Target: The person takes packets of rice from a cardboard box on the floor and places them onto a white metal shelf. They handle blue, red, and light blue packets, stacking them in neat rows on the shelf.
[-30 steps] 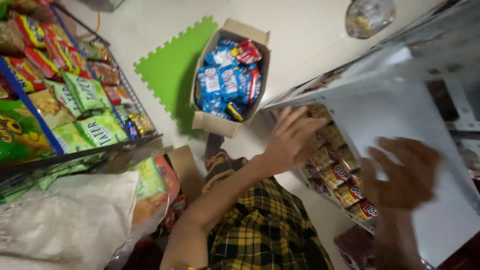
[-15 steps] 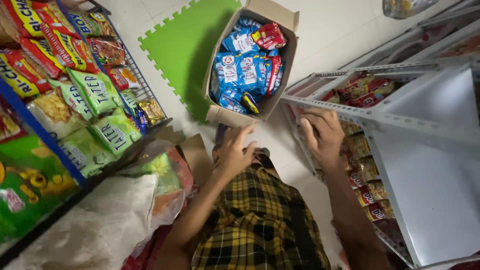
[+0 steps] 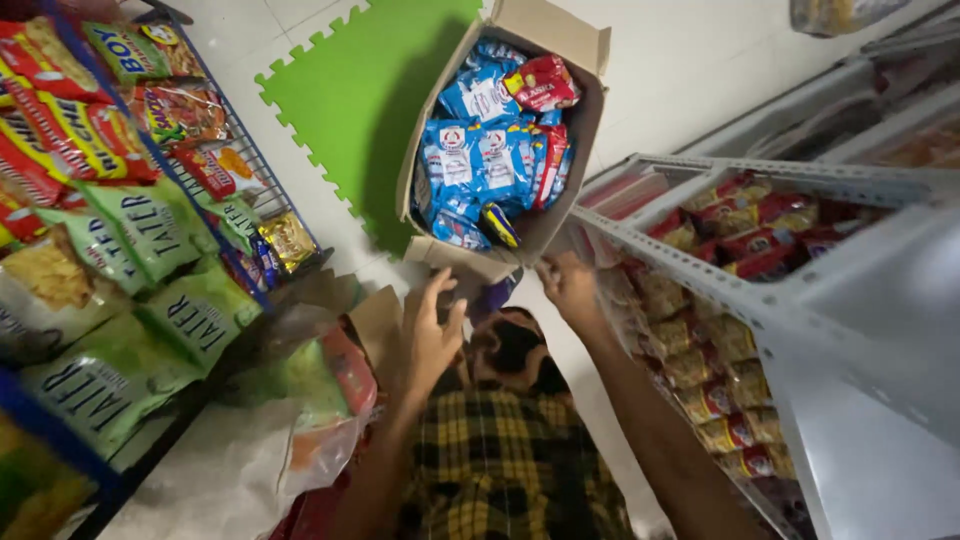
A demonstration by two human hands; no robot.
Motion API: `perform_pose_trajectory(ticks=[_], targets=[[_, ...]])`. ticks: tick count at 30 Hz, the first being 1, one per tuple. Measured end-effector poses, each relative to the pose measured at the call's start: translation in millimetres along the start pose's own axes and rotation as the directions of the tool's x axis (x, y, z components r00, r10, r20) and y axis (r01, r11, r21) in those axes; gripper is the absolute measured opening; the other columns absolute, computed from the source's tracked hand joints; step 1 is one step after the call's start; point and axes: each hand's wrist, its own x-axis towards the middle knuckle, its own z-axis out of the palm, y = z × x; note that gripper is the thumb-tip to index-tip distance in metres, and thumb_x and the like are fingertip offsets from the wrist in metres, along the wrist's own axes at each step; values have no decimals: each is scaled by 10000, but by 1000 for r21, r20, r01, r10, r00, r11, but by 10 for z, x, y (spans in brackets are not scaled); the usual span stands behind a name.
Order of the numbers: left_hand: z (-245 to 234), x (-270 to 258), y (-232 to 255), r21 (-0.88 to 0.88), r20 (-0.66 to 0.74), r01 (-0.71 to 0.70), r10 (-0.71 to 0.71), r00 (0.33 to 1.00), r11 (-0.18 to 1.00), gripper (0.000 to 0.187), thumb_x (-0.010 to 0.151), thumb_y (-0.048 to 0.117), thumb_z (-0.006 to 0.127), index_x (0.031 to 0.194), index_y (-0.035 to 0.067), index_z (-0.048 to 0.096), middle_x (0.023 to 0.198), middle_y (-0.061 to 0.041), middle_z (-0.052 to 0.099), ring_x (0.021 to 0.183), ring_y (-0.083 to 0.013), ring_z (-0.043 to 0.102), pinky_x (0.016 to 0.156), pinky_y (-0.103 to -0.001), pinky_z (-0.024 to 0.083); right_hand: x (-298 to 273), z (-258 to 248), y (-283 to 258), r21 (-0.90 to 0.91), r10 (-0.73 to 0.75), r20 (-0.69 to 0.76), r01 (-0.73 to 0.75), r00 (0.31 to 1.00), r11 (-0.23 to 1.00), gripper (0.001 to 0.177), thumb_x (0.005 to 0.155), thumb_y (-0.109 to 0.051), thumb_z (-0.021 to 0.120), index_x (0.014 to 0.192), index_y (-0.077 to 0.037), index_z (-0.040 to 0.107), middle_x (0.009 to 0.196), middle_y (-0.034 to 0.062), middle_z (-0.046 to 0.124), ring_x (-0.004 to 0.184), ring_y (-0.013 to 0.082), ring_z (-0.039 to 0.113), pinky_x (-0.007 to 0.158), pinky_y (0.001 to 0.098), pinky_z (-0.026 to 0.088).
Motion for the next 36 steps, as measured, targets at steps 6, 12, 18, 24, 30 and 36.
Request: perform_pose_trajectory(ticks=[6, 12, 18, 24, 30, 36], targets=[[390, -55, -559, -134, 5, 231, -232, 973, 964, 523, 966, 172, 657, 1452, 60, 503, 1276, -136, 669, 1163, -291, 627, 1006, -417, 482, 24, 1061, 943, 7, 135, 117, -137, 984, 991, 165, 911, -178, 728, 1030, -63, 731, 913, 187, 712, 752, 362, 712, 653, 465, 572], [656, 107, -805, 93, -10, 306, -307, 952, 947, 501, 932, 180, 689, 1408, 89, 561, 1232, -107, 712, 1138, -311, 639, 1004, -448, 491, 180, 1784, 1503, -91, 175, 205, -159, 963, 983, 207, 862, -157, 704, 1052, -103, 766, 981, 203, 715, 814, 405, 701, 734, 499, 578], [922, 112, -1367, 76, -5, 245, -246, 969, 966, 483, 945, 180, 718, 1400, 112, 572, 1206, -91, 702, 1141, -291, 649, 1003, -432, 490, 434, 2345, 1819, -120, 190, 216, -167, 958, 979, 535, 810, -236, 777, 1266, -8, 615, 1132, 240, 653, 1042, 443, 627, 893, 516, 532], [1104, 24, -1857, 54, -82, 194, -189, 979, 980, 516, 951, 172, 723, 1425, 95, 534, 1233, -99, 695, 1092, -288, 653, 983, -419, 489, 595, 2553, 1872, -413, 286, 361, -122, 888, 902, 594, 827, -319, 764, 1351, -122, 564, 1272, 232, 610, 1091, 438, 601, 903, 526, 514], [1128, 69, -2084, 59, -90, 127, -121, 989, 990, 519, 950, 112, 706, 1432, 58, 521, 1231, -134, 684, 1111, -316, 636, 981, -434, 490, 649, 2742, 2154, -470, 429, 299, -260, 852, 844, 498, 890, -309, 685, 1306, -76, 539, 1130, 215, 680, 989, 440, 673, 825, 570, 548], [1154, 115, -2043, -111, -31, 267, -272, 962, 957, 490, 953, 127, 689, 1417, 63, 543, 1211, -136, 685, 970, -227, 704, 772, -319, 602, 735, 2650, 2117, -463, 340, 387, -138, 857, 875, 457, 848, -246, 653, 1290, -145, 595, 972, 214, 729, 829, 443, 712, 717, 576, 572]])
